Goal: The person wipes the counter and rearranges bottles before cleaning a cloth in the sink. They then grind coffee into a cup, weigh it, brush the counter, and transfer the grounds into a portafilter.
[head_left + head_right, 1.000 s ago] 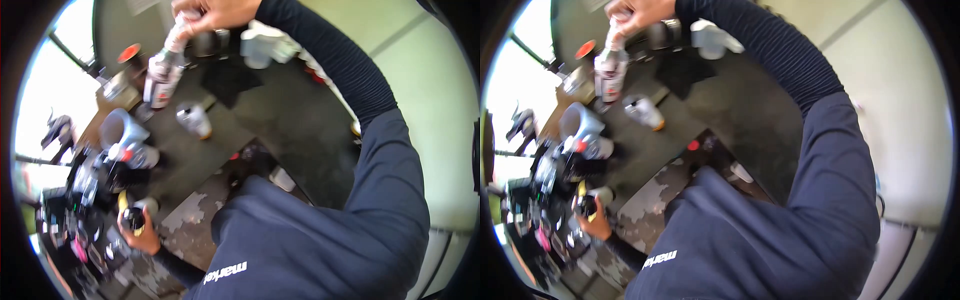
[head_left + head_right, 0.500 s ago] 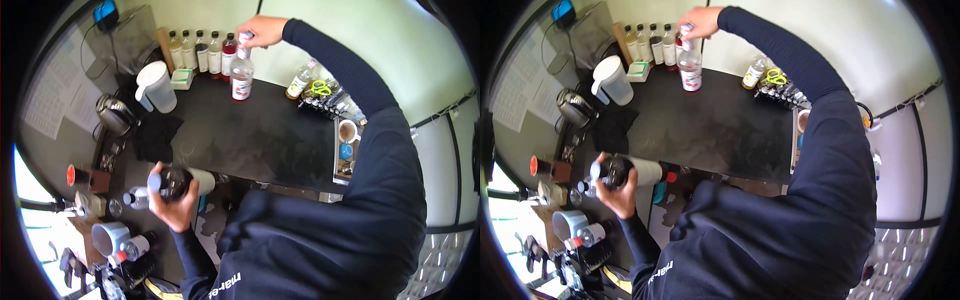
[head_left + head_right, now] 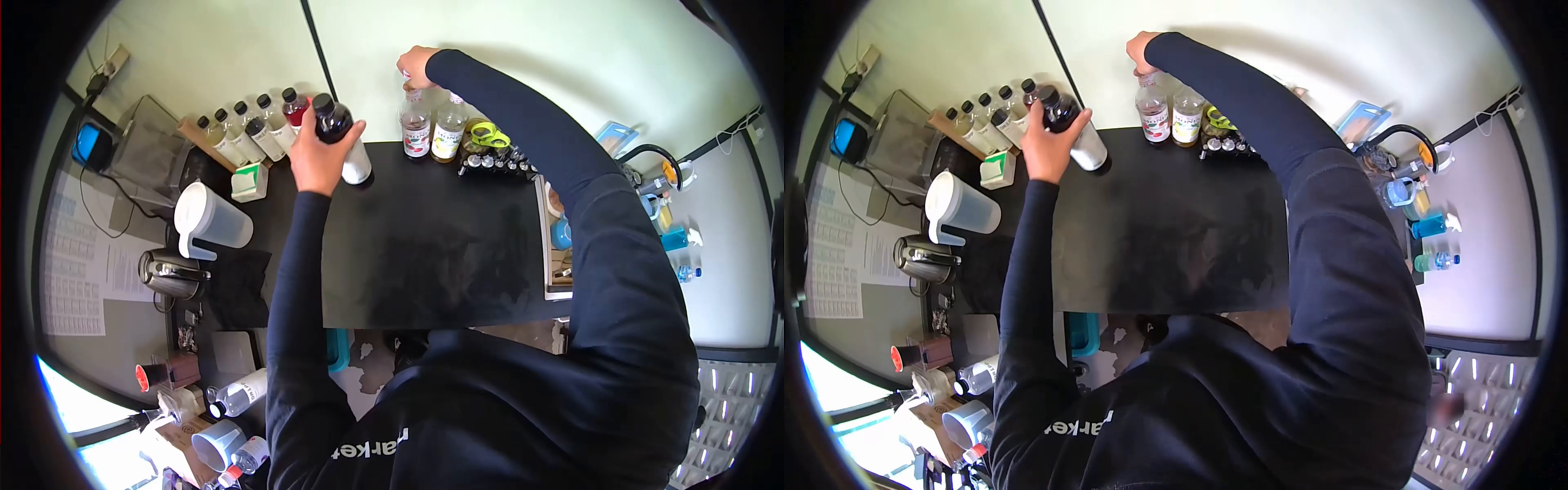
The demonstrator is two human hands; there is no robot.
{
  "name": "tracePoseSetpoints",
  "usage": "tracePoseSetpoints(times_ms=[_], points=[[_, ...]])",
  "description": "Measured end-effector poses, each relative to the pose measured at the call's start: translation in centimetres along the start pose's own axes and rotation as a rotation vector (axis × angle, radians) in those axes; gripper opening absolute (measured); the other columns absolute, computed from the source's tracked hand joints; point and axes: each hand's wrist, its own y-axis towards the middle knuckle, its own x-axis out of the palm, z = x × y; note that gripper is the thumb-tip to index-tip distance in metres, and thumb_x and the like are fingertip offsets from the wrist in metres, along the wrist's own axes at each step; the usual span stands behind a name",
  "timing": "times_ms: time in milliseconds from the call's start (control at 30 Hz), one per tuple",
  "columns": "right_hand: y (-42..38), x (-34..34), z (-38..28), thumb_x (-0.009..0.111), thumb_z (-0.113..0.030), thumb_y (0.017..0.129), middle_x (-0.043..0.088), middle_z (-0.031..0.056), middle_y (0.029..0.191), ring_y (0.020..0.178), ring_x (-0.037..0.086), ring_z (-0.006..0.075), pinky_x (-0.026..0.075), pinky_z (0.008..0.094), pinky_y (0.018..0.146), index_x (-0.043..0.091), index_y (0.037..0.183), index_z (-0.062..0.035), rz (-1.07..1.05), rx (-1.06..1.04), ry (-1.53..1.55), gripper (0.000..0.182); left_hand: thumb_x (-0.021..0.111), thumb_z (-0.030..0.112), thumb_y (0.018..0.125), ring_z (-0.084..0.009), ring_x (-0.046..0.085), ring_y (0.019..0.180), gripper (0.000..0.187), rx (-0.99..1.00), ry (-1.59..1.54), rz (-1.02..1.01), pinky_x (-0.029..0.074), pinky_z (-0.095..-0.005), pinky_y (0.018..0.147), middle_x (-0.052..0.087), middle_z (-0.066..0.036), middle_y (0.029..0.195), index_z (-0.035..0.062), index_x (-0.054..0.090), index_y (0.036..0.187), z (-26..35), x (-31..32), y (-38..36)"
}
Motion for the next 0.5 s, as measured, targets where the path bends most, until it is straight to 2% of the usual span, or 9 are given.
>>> tracePoseSetpoints(times_ms=[33, 67, 100, 133, 233, 367, 433, 500], points=[[0.4, 0.6, 0.8, 0.076, -0.036, 0.087, 0.074, 0.0214, 0.095, 0.085, 0.074, 0.0352, 0.060, 0.0438, 0.075, 0.068, 0.116, -0.0008, 0.017, 0.016, 0.044, 0.046, 0.090, 0.042, 0.073, -0.0365, 0.072, 0.101, 0.078, 0.014, -0.001, 0.003, 0.055, -0.0446, 0.089, 0.073, -0.021, 0.108, -0.0012, 0.059, 0.130, -0.3, 2.0, 0.7], [0.6, 1.0, 1.3, 0.076, -0.036, 0.087, 0.074, 0.0214, 0.095, 0.085, 0.074, 0.0352, 0.060, 0.0438, 0.075, 0.068, 0.116, -0.0008, 0.017, 0.014, 0.050, 0.046, 0.090, 0.041, 0.073, -0.0367, 0.071, 0.103, 0.079, 0.028, 0.001, 0.008, 0.055, -0.0448, 0.090, 0.073, -0.022, 0.110, -0.0010, 0.058, 0.132, -0.5, 3.6, 1.5], [0.8, 1.4, 1.8, 0.077, -0.035, 0.087, 0.074, 0.0212, 0.094, 0.088, 0.074, 0.0353, 0.060, 0.0440, 0.076, 0.069, 0.114, -0.0004, 0.041, 0.010, 0.034, 0.044, 0.090, 0.042, 0.073, -0.0367, 0.071, 0.104, 0.080, -0.027, -0.074, -0.089, 0.055, -0.0451, 0.091, 0.072, -0.022, 0.112, -0.0005, 0.057, 0.133, -0.7, 4.9, 2.3], [0.8, 1.6, 2.1, 0.077, -0.034, 0.087, 0.075, 0.0210, 0.093, 0.090, 0.074, 0.0355, 0.060, 0.0442, 0.078, 0.071, 0.112, 0.0001, 0.066, 0.006, 0.017, 0.043, 0.090, 0.042, 0.073, -0.0366, 0.071, 0.105, 0.081, -0.003, -0.066, -0.072, 0.055, -0.0453, 0.091, 0.072, -0.022, 0.112, 0.0007, 0.056, 0.134, -1.3, 6.6, 2.8], [-0.4, 0.9, 1.6, 0.078, -0.032, 0.086, 0.075, 0.0212, 0.093, 0.091, 0.074, 0.0360, 0.060, 0.0443, 0.079, 0.074, 0.104, 0.0004, 0.053, 0.023, 0.009, 0.037, 0.091, 0.041, 0.072, -0.0370, 0.070, 0.107, 0.082, -0.077, -0.034, -0.110, 0.054, -0.0461, 0.093, 0.072, -0.022, 0.113, 0.0013, 0.056, 0.134, -0.5, 9.5, 3.8], [-0.5, 0.7, 0.9, 0.080, -0.029, 0.085, 0.076, 0.0201, 0.091, 0.091, 0.075, 0.0352, 0.061, 0.0434, 0.080, 0.078, 0.092, 0.0000, 0.048, 0.047, 0.020, 0.030, 0.092, 0.039, 0.070, -0.0372, 0.068, 0.111, 0.081, -0.069, -0.063, -0.122, 0.052, -0.0464, 0.096, 0.070, -0.022, 0.116, 0.0013, 0.056, 0.133, -0.4, 12.4, 4.1], [-0.1, 0.7, 0.7, 0.081, -0.027, 0.084, 0.076, 0.0204, 0.090, 0.090, 0.075, 0.0348, 0.061, 0.0431, 0.079, 0.078, 0.091, 0.0000, 0.048, 0.054, 0.039, 0.029, 0.093, 0.045, 0.069, -0.0351, 0.069, 0.110, 0.088, -0.078, -0.039, -0.121, 0.052, -0.0451, 0.098, 0.070, -0.022, 0.117, -0.0013, 0.054, 0.133, -0.7, 13.4, 4.0], [0.2, 0.7, 0.6, 0.084, -0.024, 0.081, 0.075, 0.0210, 0.088, 0.089, 0.075, 0.0339, 0.061, 0.0425, 0.078, 0.078, 0.089, -0.0003, 0.054, 0.062, 0.071, 0.026, 0.093, 0.045, 0.069, -0.0355, 0.068, 0.111, 0.090, -0.077, -0.023, -0.116, 0.052, -0.0449, 0.098, 0.070, -0.022, 0.118, -0.0012, 0.053, 0.135, -1.1, 14.4, 3.8]])
